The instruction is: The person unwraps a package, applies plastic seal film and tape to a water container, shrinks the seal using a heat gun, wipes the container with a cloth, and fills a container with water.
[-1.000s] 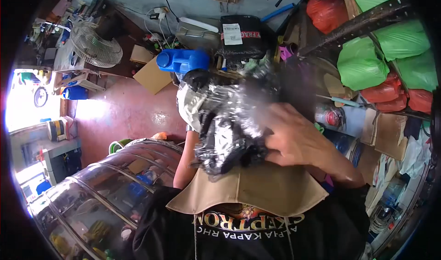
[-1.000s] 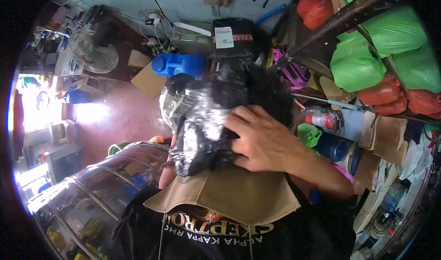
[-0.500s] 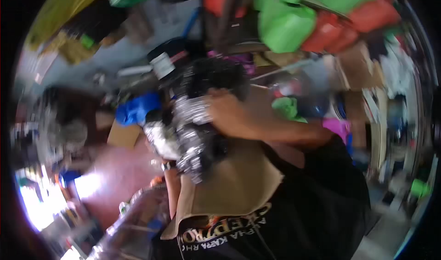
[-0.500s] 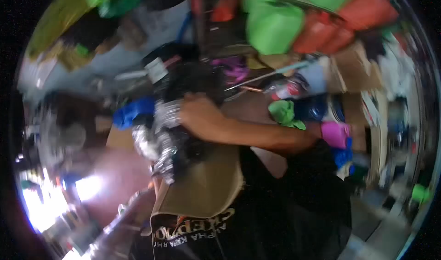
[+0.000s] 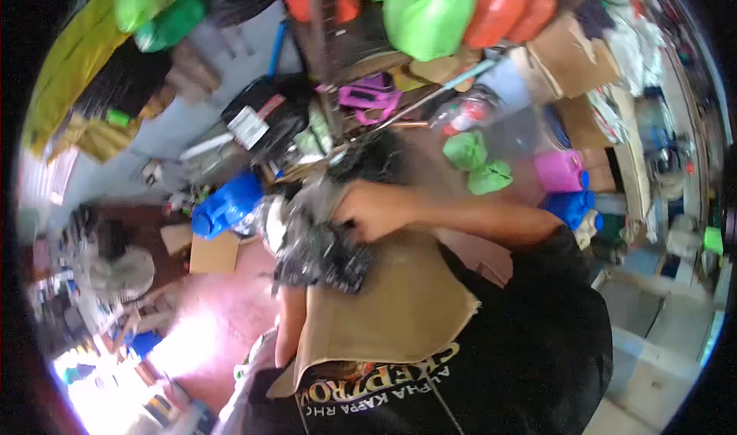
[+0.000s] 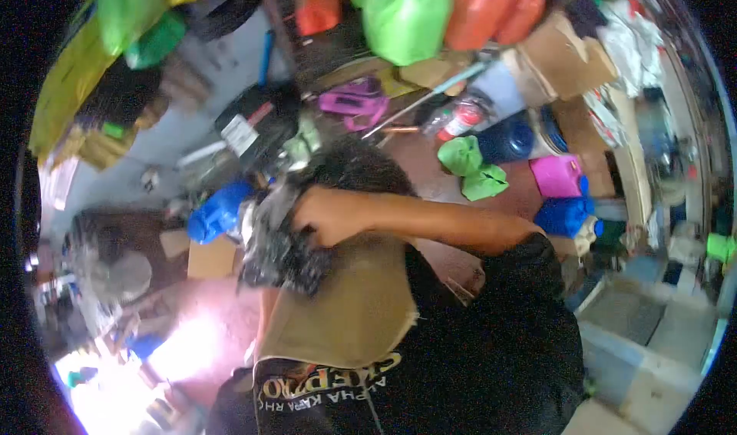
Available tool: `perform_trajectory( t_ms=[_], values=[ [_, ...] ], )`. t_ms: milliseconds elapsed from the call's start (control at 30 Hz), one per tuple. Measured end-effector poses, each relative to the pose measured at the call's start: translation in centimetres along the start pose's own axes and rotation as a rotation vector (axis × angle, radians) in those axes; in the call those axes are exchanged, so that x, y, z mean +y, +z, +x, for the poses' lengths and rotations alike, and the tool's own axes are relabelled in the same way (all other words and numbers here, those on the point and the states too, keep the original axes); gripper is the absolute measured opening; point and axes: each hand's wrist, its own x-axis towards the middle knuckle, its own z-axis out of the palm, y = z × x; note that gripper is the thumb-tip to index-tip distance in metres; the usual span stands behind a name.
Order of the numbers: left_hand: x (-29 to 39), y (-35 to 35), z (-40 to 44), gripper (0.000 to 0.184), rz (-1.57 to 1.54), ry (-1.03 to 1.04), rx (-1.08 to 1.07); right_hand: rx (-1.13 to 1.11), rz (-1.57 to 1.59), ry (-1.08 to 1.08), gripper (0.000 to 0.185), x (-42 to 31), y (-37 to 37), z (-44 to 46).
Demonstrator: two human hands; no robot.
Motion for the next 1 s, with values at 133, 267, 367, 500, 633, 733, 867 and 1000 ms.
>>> perform_trajectory(
  t_ms=[133,267,367,500,633,733,867,1000],
  values=[
    [-0.8,-1.5,-0.1,0.061,-0.149,-0.057,-0.08,-0.249,-0.093,0.385,0.034,1.0,2.1,-2.7],
    [0.0,0.7,-1.0,0.054,-0.368,-0.263,-0.135,-0.202,-0.293,0.19,0.048,1.5,2.4,-3.5],
    [-1.1,0.3,-0.2,0.055,-0.064,-0.127,-0.091,-0.155,-0.211,0.407,0.045,4.6,4.4,-4.6],
    [-0.1,1.0,-1.8,0.069,0.483,0.099,-0.261,0.108,0.219,0.433,0.038,4.1,5.0,-5.9],
    [2.3,2.0,-2.4,0.087,0.197,-0.097,-0.368,-0.1,0.03,0.41,0.035,2.2,2.9,-5.2],
    [2.6,-0.4,-1.7,0.069,0.261,-0.17,-0.407,-0.228,-0.031,0.386,0.033,0.0,0.9,-4.8],
    [0.2,-2.1,-0.6,0.069,0.154,-0.2,-0.419,-0.193,-0.044,0.406,0.03,1.1,0.0,-3.7],
    [0.5,0.5,-1.8,0.074,0.039,-0.21,-0.242,-0.151,0.007,0.478,0.028,3.7,-0.5,-2.9]
  ],
)
